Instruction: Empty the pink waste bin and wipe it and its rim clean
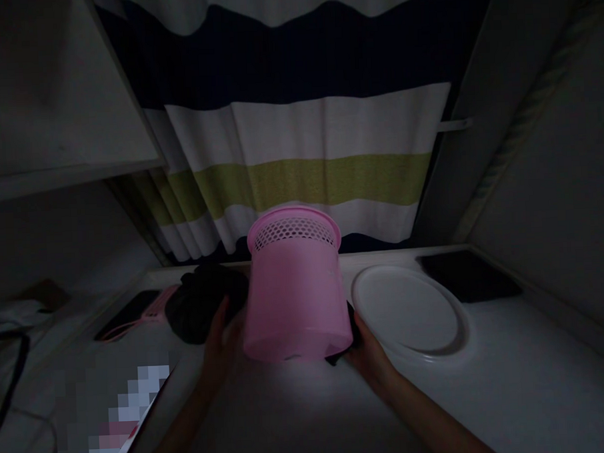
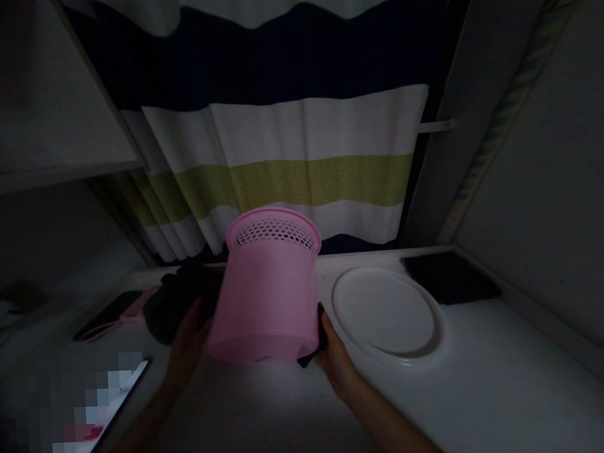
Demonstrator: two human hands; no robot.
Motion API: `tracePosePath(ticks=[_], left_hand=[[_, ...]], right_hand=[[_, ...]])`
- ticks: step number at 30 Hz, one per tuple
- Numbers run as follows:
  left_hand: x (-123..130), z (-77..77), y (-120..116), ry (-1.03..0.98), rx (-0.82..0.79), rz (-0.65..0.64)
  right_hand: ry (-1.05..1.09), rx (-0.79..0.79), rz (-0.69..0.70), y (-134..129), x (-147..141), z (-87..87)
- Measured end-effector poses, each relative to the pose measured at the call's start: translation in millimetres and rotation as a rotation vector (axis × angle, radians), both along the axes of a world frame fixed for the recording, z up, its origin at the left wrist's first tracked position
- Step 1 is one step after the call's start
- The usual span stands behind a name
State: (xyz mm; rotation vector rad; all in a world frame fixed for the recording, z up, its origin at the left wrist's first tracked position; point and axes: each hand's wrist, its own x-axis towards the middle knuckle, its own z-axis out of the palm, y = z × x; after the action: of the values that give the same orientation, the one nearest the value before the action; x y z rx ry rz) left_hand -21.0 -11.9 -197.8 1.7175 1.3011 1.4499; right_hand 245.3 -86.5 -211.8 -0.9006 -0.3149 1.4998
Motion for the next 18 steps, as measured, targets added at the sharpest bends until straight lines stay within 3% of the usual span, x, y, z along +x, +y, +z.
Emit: tracePosePath(ticks=[5,8,13,18], left_hand=[[21.0,47.6,-15.6,0.100,0.079,-0.256],[34.5,57.7,-25.4,0.183,0.102,-0.253],[25.8,48.1,-23.7,0.214,0.128,-0.221],[8.4,9.7,-2.3,-0.101,0.056,-0.222]], right_hand=[[-0.140,0.131,0.040,-1.3,-7.2,4.9],[-0.207,0.136,0.012,0.1,-10.7,5.5],[-0.215,0.102,0.029,1.6,-15.9,7.8],[-0.170,0.066,0.024,2.8,-22.0,6.6]])
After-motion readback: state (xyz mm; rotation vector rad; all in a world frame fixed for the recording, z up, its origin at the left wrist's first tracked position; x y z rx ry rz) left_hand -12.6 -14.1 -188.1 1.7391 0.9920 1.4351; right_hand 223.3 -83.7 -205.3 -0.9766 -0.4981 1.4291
